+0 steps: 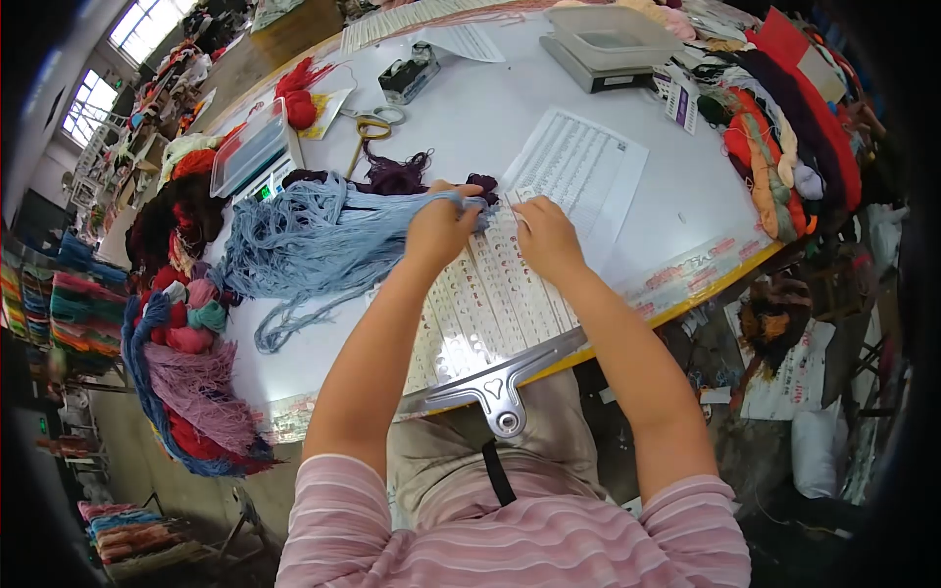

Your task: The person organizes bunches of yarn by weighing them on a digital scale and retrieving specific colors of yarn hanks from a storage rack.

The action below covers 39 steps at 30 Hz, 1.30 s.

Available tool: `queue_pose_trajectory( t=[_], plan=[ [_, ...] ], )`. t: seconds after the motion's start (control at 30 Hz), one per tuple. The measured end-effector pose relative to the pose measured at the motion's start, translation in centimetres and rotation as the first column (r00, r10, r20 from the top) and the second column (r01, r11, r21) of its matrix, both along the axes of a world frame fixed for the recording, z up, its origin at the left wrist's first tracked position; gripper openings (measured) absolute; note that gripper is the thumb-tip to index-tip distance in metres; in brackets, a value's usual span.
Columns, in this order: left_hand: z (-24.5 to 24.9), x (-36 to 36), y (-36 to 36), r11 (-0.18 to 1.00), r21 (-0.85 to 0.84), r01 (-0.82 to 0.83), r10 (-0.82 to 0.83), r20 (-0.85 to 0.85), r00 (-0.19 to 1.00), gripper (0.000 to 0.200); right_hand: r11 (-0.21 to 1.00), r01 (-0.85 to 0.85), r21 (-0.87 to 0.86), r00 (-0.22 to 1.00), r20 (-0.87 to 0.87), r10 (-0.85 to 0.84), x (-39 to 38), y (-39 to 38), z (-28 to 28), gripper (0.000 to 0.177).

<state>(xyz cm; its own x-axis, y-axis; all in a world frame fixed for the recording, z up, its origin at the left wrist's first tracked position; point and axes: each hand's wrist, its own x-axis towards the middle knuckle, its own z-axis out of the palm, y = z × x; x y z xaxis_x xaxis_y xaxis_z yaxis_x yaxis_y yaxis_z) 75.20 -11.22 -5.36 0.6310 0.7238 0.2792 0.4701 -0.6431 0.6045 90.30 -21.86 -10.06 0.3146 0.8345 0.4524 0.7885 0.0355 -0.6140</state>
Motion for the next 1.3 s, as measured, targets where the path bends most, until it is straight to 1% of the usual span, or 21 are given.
queue_pose_trajectory(
  t=[0.03, 0.07, 0.13, 0.17, 0.3, 0.37, 0.4, 0.47, 0.53, 0.57, 0.6, 0.67, 0.7, 0.73, 0.8, 0.93, 1.0, 1.03, 1.1, 1.23, 1.3],
  plan=[
    [-0.4, 1.1, 0.3, 1.000, 0.018, -0.003, 0.005, -0.135, 0.991, 0.022, 1.000, 0.026, -0.010, 1.000, 0.017, -0.026, -0.1, 0.9, -0.6, 0.020],
    [-0.8, 1.7, 0.5, 1.000, 0.023, -0.002, 0.005, -0.139, 0.990, 0.022, 0.998, 0.052, -0.020, 0.998, 0.033, -0.051, 0.0, 1.6, -1.3, 0.020],
    [-1.3, 2.6, 0.9, 0.997, 0.072, -0.012, 0.033, -0.308, 0.951, 0.019, 0.997, 0.078, -0.023, 0.997, 0.029, -0.077, -0.1, 2.0, -1.4, 0.021],
    [-1.6, 2.7, 1.1, 0.998, 0.039, -0.047, 0.057, -0.290, 0.955, 0.017, 0.994, 0.102, -0.032, 0.994, 0.030, -0.101, -0.2, 2.1, -1.6, 0.021],
    [-1.8, 3.0, 1.4, 0.995, 0.051, -0.081, 0.092, -0.313, 0.945, 0.016, 0.990, 0.128, -0.056, 0.992, 0.027, -0.126, 0.0, 2.7, -1.7, 0.022],
    [-1.3, 3.4, 1.6, 0.989, -0.027, -0.146, 0.116, -0.470, 0.875, 0.019, 0.990, 0.135, -0.047, 0.990, 0.055, -0.132, 0.1, 2.8, -1.7, 0.022],
    [-1.3, 3.3, 1.7, 0.989, -0.025, -0.146, 0.117, -0.473, 0.873, 0.019, 0.990, 0.135, -0.046, 0.990, 0.052, -0.132, 0.0, 2.8, -1.8, 0.022],
    [-0.9, 3.0, 1.9, 0.991, -0.079, -0.108, 0.052, -0.520, 0.852, 0.021, 0.985, 0.158, -0.064, 0.985, 0.076, -0.153, 0.0, 2.8, -1.6, 0.023],
    [-0.8, 2.4, 2.0, 0.999, -0.035, -0.042, 0.020, -0.466, 0.884, 0.020, 0.985, 0.165, -0.046, 0.984, 0.072, -0.161, 0.0, 2.9, -1.7, 0.023],
    [-0.9, 2.5, 2.0, 0.995, -0.077, -0.060, 0.018, -0.462, 0.887, 0.019, 0.985, 0.169, -0.042, 0.984, 0.072, -0.166, 0.0, 2.9, -1.9, 0.022],
    [-0.7, 2.6, 2.1, 0.996, -0.078, -0.054, 0.011, -0.467, 0.884, 0.019, 0.984, 0.175, -0.044, 0.983, 0.066, -0.172, 0.0, 2.8, -1.9, 0.022],
    [-0.3, 2.9, 2.3, 0.977, -0.209, -0.045, -0.024, -0.317, 0.948, 0.019, 0.982, 0.185, -0.040, 0.981, 0.061, -0.182, 0.0, 2.8, -1.9, 0.022],
    [-0.2, 3.2, 2.1, 0.988, -0.145, -0.048, 0.007, -0.275, 0.961, 0.019, 0.982, 0.186, -0.040, 0.981, 0.058, -0.184, 0.0, 2.7, -1.9, 0.022],
    [-0.5, 3.4, 2.3, 0.989, -0.143, -0.048, 0.006, -0.277, 0.961, 0.019, 0.984, 0.176, -0.039, 0.983, 0.051, -0.174, 0.0, 2.7, -1.8, 0.022],
    [-1.3, 3.7, 2.5, 0.994, -0.099, -0.036, -0.003, -0.373, 0.928, 0.019, 0.986, 0.164, -0.037, 0.986, 0.045, -0.163, 0.0, 2.6, -1.7, 0.023],
    [-1.4, 3.9, 2.4, 0.995, -0.087, -0.044, 0.004, -0.412, 0.911, 0.019, 0.987, 0.162, -0.021, 0.986, 0.036, -0.161, 0.0, 2.6, -1.8, 0.023],
    [-1.3, 4.0, 2.2, 0.997, -0.054, -0.052, 0.022, -0.455, 0.890, 0.019, 0.987, 0.161, -0.016, 0.987, 0.032, -0.160, 0.0, 2.5, -1.7, 0.023],
    [-1.4, 4.2, 2.2, 0.997, -0.052, -0.051, 0.021, -0.457, 0.889, 0.019, 0.986, 0.163, -0.037, 0.986, 0.040, -0.161, 0.0, 2.5, -1.7, 0.024],
    [-1.7, 4.4, 2.2, 0.999, 0.041, -0.024, 0.041, -0.481, 0.876, 0.019, 0.985, 0.163, -0.058, 0.986, 0.047, -0.160, -0.1, 2.5, -1.6, 0.024],
    [-1.2, 4.5, 1.8, 0.996, 0.076, -0.044, 0.077, -0.514, 0.854, 0.020, 0.985, 0.163, -0.051, 0.986, 0.036, -0.161, 0.0, 2.4, -1.5, 0.024],
    [-0.5, 4.0, 2.0, 0.993, 0.040, -0.108, 0.114, -0.484, 0.868, 0.021, 0.984, 0.167, -0.061, 0.986, 0.032, -0.165, 0.1, 2.6, -1.7, 0.023]
  ],
)
